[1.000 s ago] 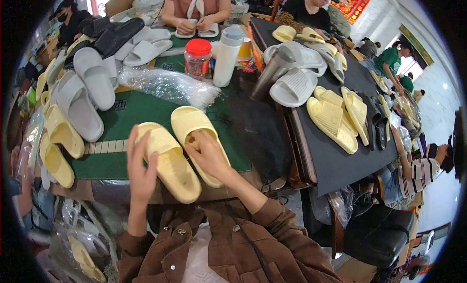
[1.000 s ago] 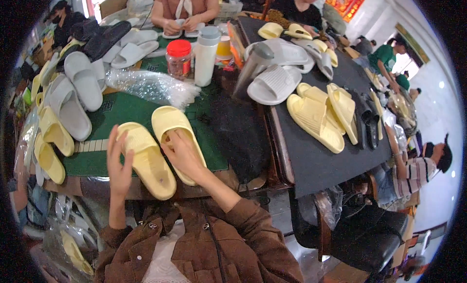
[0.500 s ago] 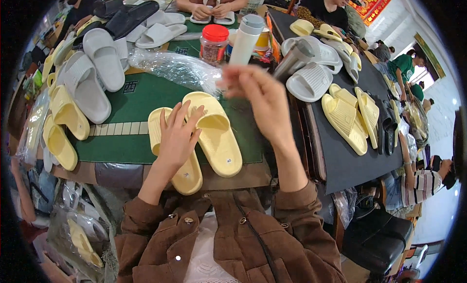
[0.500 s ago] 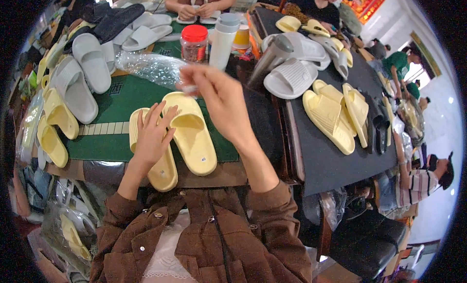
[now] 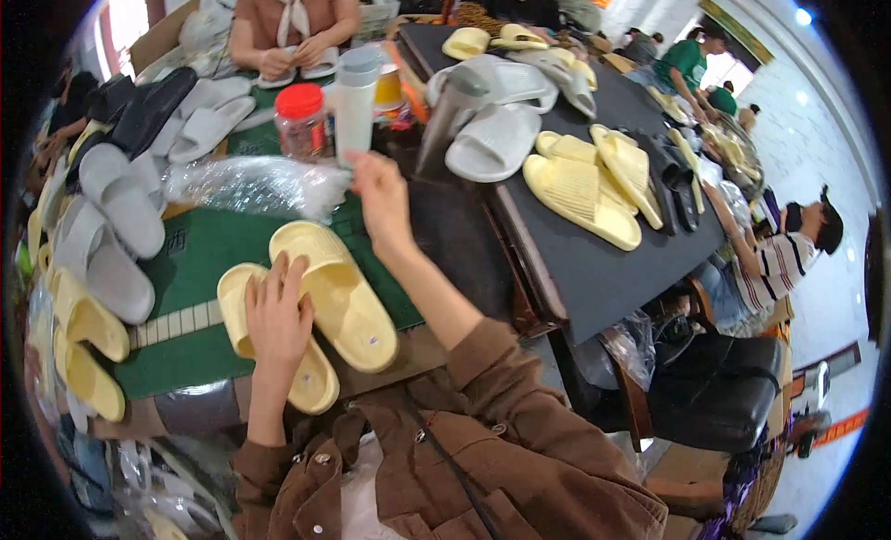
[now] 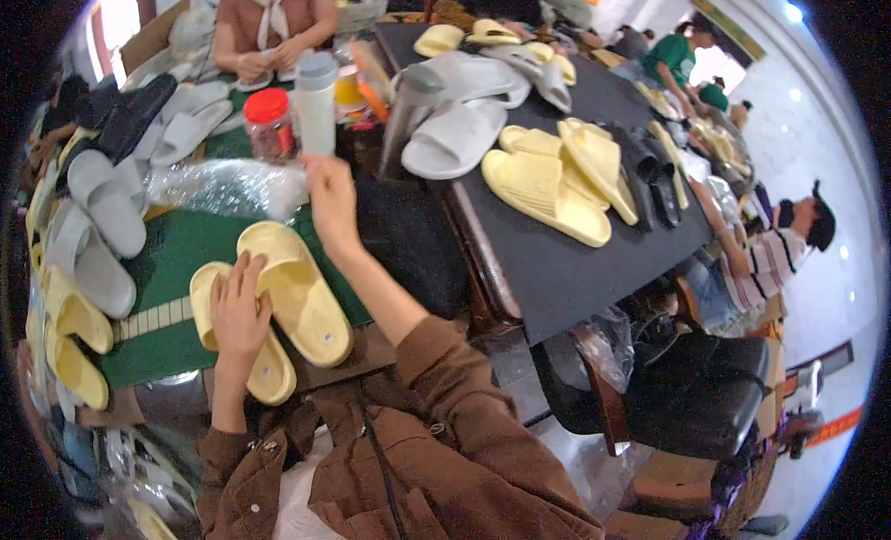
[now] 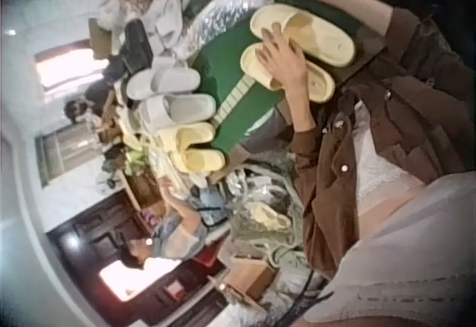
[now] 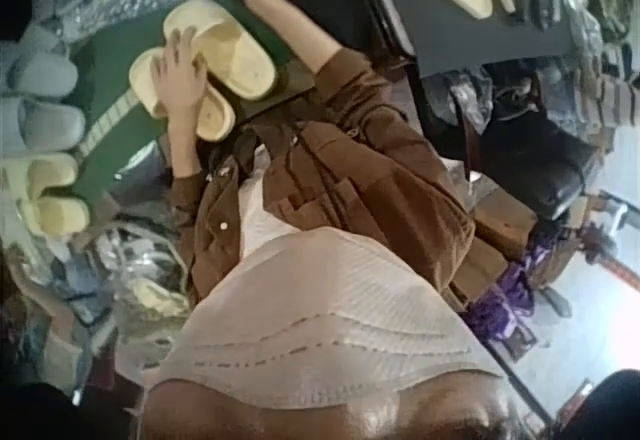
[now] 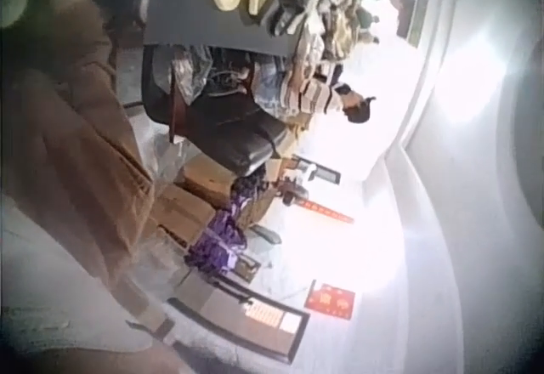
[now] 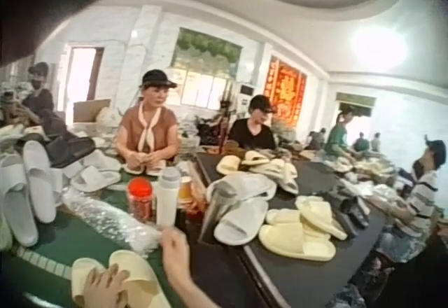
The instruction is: The person is cleaning and inspecting slippers during the manufacturing process.
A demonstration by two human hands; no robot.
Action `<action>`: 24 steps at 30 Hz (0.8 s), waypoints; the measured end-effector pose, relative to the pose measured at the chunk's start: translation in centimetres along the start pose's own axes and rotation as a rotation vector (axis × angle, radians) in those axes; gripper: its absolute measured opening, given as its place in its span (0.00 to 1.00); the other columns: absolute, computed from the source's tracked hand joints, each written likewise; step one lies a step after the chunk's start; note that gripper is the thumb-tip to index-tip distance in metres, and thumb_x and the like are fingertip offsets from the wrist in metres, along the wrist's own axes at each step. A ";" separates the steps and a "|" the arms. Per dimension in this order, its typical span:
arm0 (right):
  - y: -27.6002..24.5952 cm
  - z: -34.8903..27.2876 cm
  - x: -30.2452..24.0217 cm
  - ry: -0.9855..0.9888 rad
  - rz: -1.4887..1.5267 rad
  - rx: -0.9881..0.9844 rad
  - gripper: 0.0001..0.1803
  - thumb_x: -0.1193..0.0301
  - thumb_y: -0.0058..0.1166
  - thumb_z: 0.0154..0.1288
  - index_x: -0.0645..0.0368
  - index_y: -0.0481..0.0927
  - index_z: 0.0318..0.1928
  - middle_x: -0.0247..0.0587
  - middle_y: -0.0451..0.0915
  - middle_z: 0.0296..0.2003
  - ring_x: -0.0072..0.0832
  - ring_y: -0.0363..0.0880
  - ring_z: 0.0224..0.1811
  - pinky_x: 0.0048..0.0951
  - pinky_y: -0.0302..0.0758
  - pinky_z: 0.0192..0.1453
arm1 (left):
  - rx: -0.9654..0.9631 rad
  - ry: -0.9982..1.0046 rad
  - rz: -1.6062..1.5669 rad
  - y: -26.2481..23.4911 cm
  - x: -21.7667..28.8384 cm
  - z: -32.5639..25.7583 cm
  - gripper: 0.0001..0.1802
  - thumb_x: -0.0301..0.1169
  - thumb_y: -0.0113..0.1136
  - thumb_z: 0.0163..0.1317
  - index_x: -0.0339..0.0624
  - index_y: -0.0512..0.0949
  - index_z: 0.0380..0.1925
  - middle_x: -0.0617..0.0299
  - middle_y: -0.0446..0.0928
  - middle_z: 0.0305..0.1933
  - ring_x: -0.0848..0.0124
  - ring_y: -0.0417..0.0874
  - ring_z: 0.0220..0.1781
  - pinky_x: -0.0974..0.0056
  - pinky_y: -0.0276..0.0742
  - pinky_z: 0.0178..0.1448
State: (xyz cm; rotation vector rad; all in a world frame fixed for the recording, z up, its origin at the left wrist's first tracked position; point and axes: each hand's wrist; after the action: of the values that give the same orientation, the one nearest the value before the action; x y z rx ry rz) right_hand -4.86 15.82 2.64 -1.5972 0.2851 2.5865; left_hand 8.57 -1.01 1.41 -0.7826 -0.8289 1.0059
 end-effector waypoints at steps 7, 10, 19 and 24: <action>0.7 -1.7 5.7 -0.006 -0.398 -0.187 0.12 0.68 0.53 0.63 0.55 0.83 0.44 0.58 0.73 0.51 0.46 0.70 0.57 0.37 0.67 0.60 | 0.007 0.016 0.000 -0.2 0.4 -0.7 0.30 0.31 0.60 0.54 0.51 0.66 0.60 0.54 0.65 0.64 0.53 0.70 0.59 0.48 0.57 0.68; 1.3 -1.3 6.2 -0.061 -0.436 -0.198 0.11 0.69 0.54 0.61 0.55 0.83 0.43 0.57 0.75 0.50 0.46 0.73 0.53 0.37 0.69 0.58 | -0.006 0.008 0.026 0.0 0.3 -0.8 0.30 0.31 0.59 0.55 0.50 0.65 0.60 0.53 0.64 0.64 0.52 0.70 0.59 0.48 0.57 0.68; 3.0 -0.9 6.6 -0.128 -0.348 -0.145 0.06 0.75 0.53 0.57 0.61 0.83 0.32 0.51 0.76 0.33 0.48 0.75 0.40 0.43 0.71 0.46 | -0.055 0.029 -0.038 -0.9 1.5 -1.6 0.28 0.28 0.57 0.56 0.47 0.67 0.58 0.53 0.65 0.64 0.52 0.69 0.61 0.48 0.56 0.69; 2.7 -1.1 5.6 -0.050 -0.307 -0.143 0.05 0.74 0.54 0.57 0.62 0.82 0.31 0.49 0.74 0.35 0.46 0.75 0.41 0.41 0.72 0.46 | -0.010 0.096 -0.005 -0.6 1.7 -2.1 0.27 0.28 0.57 0.56 0.47 0.67 0.58 0.53 0.65 0.63 0.53 0.69 0.60 0.48 0.56 0.69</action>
State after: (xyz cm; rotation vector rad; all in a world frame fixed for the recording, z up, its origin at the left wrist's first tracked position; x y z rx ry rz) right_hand -6.86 12.84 -2.56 -1.4787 -0.1426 2.4495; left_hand 11.16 0.03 1.36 -0.8310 -0.7534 0.9525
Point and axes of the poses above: each hand's wrist, its own z-axis towards the middle knuckle, its own y-axis out of the palm, x = y × z
